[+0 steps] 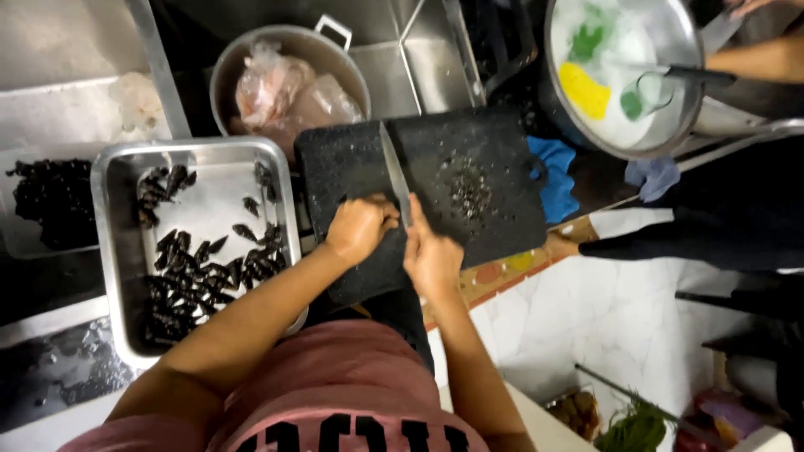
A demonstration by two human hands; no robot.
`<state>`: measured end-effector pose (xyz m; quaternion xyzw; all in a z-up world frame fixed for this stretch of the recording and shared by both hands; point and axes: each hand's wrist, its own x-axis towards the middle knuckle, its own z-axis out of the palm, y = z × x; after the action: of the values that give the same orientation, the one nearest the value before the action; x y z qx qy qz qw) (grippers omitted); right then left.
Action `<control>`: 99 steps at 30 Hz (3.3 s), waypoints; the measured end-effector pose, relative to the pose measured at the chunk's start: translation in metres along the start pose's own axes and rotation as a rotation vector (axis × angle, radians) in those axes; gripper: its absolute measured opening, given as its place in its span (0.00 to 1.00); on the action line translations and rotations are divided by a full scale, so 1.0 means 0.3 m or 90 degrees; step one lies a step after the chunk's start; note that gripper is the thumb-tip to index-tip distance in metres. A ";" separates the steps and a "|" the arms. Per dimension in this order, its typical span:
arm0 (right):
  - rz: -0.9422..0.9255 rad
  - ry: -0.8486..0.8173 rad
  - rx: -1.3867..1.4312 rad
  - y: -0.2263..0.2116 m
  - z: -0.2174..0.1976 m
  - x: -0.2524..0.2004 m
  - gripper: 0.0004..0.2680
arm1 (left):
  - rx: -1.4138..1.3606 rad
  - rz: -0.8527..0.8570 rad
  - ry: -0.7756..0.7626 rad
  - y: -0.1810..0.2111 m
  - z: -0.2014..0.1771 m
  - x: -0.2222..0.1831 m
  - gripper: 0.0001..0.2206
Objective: The person is chopping snails on a black cutting board using a chef's knife in a kitchen prep area.
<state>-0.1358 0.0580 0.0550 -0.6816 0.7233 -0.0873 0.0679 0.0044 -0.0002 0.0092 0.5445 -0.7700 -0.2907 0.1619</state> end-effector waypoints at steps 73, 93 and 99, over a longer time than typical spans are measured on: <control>0.138 -0.116 0.177 0.019 -0.098 -0.067 0.19 | 0.213 -0.020 -0.075 -0.064 -0.159 -0.058 0.07; -0.021 0.139 -0.025 -0.011 0.059 -0.025 0.20 | 0.207 0.009 0.123 0.056 0.033 -0.030 0.08; 0.017 0.039 0.005 -0.008 0.067 0.010 0.20 | 0.093 0.004 -0.002 0.001 -0.025 -0.009 0.08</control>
<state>-0.1294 0.0544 0.0360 -0.6685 0.7338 -0.1100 0.0500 0.0093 0.0004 0.0154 0.5521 -0.7910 -0.2343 0.1211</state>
